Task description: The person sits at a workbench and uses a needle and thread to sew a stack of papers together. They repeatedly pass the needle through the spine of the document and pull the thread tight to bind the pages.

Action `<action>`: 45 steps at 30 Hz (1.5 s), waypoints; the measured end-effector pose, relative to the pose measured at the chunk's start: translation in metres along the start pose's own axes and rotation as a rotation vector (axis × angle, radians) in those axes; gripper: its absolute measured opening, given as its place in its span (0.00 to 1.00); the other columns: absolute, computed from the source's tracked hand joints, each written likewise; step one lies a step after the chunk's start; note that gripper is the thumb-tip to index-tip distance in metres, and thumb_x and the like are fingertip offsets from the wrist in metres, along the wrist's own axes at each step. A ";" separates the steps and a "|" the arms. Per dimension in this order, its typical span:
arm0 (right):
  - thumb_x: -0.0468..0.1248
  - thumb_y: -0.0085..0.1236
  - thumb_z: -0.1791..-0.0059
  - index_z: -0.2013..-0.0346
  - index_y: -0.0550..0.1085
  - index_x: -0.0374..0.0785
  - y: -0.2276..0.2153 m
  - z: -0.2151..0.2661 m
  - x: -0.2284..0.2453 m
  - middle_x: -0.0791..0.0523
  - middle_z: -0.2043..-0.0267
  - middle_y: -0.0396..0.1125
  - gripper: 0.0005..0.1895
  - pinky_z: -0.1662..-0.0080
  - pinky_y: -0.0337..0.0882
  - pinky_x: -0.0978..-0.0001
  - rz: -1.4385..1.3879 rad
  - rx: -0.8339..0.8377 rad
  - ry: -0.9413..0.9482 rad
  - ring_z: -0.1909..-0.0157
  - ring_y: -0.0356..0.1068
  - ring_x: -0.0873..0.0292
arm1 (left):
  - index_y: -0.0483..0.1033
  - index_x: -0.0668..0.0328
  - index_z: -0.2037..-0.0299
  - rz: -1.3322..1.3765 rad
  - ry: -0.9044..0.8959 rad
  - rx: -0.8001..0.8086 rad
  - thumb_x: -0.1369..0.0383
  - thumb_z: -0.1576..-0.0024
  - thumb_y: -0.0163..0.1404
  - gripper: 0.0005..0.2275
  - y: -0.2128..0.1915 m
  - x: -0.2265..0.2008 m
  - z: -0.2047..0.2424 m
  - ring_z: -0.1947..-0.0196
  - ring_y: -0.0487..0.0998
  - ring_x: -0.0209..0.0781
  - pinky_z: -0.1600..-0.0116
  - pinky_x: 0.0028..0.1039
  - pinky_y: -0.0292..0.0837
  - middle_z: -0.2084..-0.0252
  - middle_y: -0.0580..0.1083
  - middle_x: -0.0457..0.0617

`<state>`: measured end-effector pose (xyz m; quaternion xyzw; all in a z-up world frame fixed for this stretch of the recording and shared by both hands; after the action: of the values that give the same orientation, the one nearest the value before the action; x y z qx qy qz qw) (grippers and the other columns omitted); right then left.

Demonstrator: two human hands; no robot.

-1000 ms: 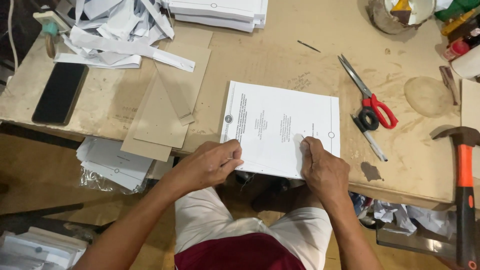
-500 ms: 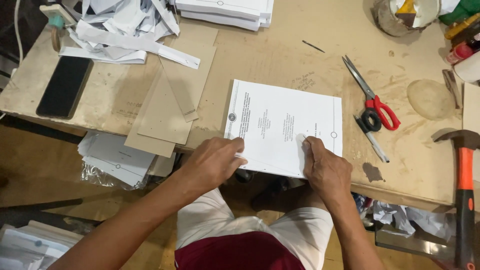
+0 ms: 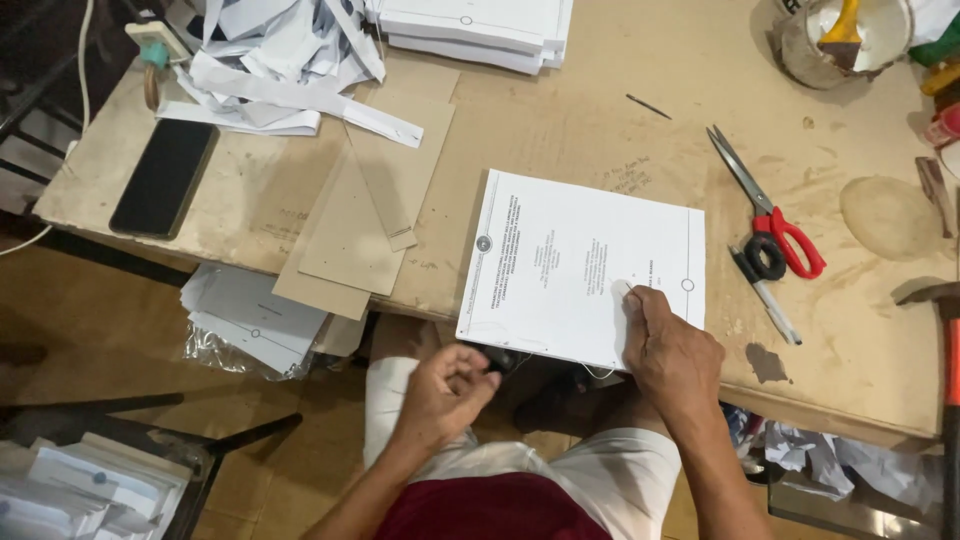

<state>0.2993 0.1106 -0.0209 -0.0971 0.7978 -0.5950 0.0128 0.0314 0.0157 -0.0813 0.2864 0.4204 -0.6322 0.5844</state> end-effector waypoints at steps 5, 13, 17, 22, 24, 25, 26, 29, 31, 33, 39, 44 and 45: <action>0.49 0.42 0.40 0.48 0.71 0.51 0.001 0.000 -0.001 0.59 0.80 0.68 0.12 0.79 0.60 0.59 -0.008 0.012 0.005 0.81 0.65 0.51 | 0.81 0.67 0.54 0.628 0.029 0.081 0.69 0.44 0.59 0.11 0.024 0.011 -0.019 0.73 0.80 0.40 0.72 0.23 0.75 0.62 0.80 0.55; 0.47 0.45 0.41 0.48 0.72 0.53 0.004 0.002 -0.002 0.60 0.77 0.70 0.11 0.78 0.63 0.57 0.009 -0.048 -0.002 0.78 0.68 0.50 | 0.83 0.67 0.62 0.672 0.285 -0.052 0.70 0.44 0.60 0.07 0.032 0.029 -0.034 0.73 0.80 0.38 0.71 0.23 0.78 0.69 0.81 0.54; 0.48 0.43 0.40 0.49 0.72 0.51 -0.001 0.000 -0.001 0.58 0.76 0.71 0.11 0.78 0.62 0.56 -0.002 -0.041 -0.008 0.78 0.68 0.48 | 0.78 0.59 0.66 0.362 0.451 -0.178 0.66 0.44 0.58 0.06 0.029 0.027 -0.033 0.74 0.74 0.33 0.70 0.24 0.75 0.73 0.76 0.45; 0.49 0.42 0.40 0.47 0.72 0.51 0.003 0.000 -0.002 0.58 0.73 0.72 0.13 0.77 0.64 0.54 0.001 -0.036 -0.010 0.78 0.68 0.47 | 0.75 0.55 0.68 -0.029 0.522 -0.316 0.68 0.45 0.55 0.03 0.019 0.038 -0.045 0.77 0.71 0.35 0.70 0.28 0.68 0.74 0.72 0.44; 0.49 0.43 0.40 0.48 0.72 0.51 0.002 0.000 -0.002 0.57 0.73 0.73 0.13 0.77 0.64 0.54 -0.003 -0.038 -0.009 0.78 0.69 0.47 | 0.72 0.60 0.65 -0.360 0.892 -0.490 0.74 0.45 0.53 0.03 0.014 0.027 -0.036 0.73 0.70 0.46 0.68 0.38 0.68 0.72 0.69 0.49; 0.49 0.43 0.40 0.48 0.72 0.51 0.002 0.001 -0.002 0.57 0.73 0.73 0.13 0.77 0.64 0.54 -0.002 -0.039 -0.009 0.78 0.69 0.47 | 0.72 0.60 0.65 -0.360 0.893 -0.491 0.74 0.45 0.53 0.03 0.008 0.032 -0.038 0.73 0.70 0.46 0.68 0.38 0.68 0.72 0.69 0.49; 0.48 0.44 0.40 0.48 0.73 0.50 0.000 0.001 -0.001 0.58 0.75 0.72 0.13 0.78 0.62 0.57 0.007 -0.070 -0.032 0.79 0.68 0.49 | 0.71 0.61 0.65 -0.449 0.868 -0.455 0.74 0.43 0.53 0.03 0.007 0.038 -0.042 0.74 0.70 0.43 0.72 0.33 0.71 0.70 0.69 0.50; 0.46 0.46 0.40 0.51 0.75 0.50 -0.013 -0.003 0.008 0.57 0.80 0.71 0.11 0.71 0.68 0.57 -0.034 -0.041 0.021 0.78 0.71 0.50 | 0.73 0.57 0.68 -0.540 0.840 -0.540 0.74 0.46 0.55 0.03 -0.014 0.028 -0.034 0.76 0.73 0.43 0.75 0.29 0.74 0.74 0.68 0.46; 0.44 0.47 0.40 0.54 0.77 0.51 -0.008 -0.002 0.002 0.55 0.83 0.71 0.09 0.64 0.76 0.55 -0.078 0.019 0.104 0.76 0.77 0.49 | 0.76 0.53 0.72 -0.539 0.839 -0.653 0.73 0.50 0.57 0.03 -0.034 0.010 -0.018 0.77 0.77 0.44 0.73 0.29 0.74 0.80 0.68 0.43; 0.48 0.45 0.40 0.49 0.73 0.51 0.000 0.003 -0.002 0.57 0.83 0.63 0.11 0.78 0.61 0.57 -0.004 -0.103 -0.018 0.83 0.62 0.50 | 0.78 0.52 0.67 -0.426 0.809 -0.471 0.73 0.44 0.57 0.03 -0.044 -0.006 -0.010 0.77 0.70 0.31 0.74 0.25 0.67 0.76 0.73 0.38; 0.39 0.42 0.40 0.54 0.75 0.39 -0.032 -0.008 -0.018 0.57 0.50 0.72 0.13 0.43 0.66 0.67 -0.762 -0.089 0.149 0.45 0.70 0.59 | 0.72 0.61 0.49 -0.594 1.013 -0.320 0.67 0.48 0.60 0.18 -0.023 -0.063 0.042 0.65 0.73 0.42 0.60 0.30 0.73 0.65 0.72 0.48; 0.43 0.39 0.34 0.50 0.71 0.36 -0.078 0.021 -0.082 0.59 0.72 0.57 0.15 0.75 0.58 0.73 -0.831 -0.263 0.251 0.75 0.55 0.67 | 0.72 0.58 0.43 -0.889 1.198 -0.249 0.59 0.52 0.65 0.27 -0.001 -0.100 0.027 0.42 0.72 0.53 0.38 0.48 0.68 0.44 0.72 0.54; 0.44 0.39 0.31 0.47 0.72 0.33 -0.091 0.033 -0.107 0.53 0.62 0.65 0.18 0.68 0.67 0.69 -0.638 -0.347 0.252 0.67 0.62 0.61 | 0.74 0.59 0.48 -0.901 1.234 -0.236 0.59 0.54 0.67 0.26 0.000 -0.101 0.022 0.42 0.72 0.54 0.37 0.49 0.68 0.45 0.73 0.52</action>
<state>0.4210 0.0730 0.0458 -0.2675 0.8116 -0.4323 -0.2878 0.0497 0.0474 0.0157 0.3239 0.8106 -0.4859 -0.0429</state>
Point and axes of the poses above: each hand's wrist, its own z-axis away from the middle knuckle, its own y-axis out of the palm, x = y × z, the point moved 7 cm from there along -z, towards the middle knuckle
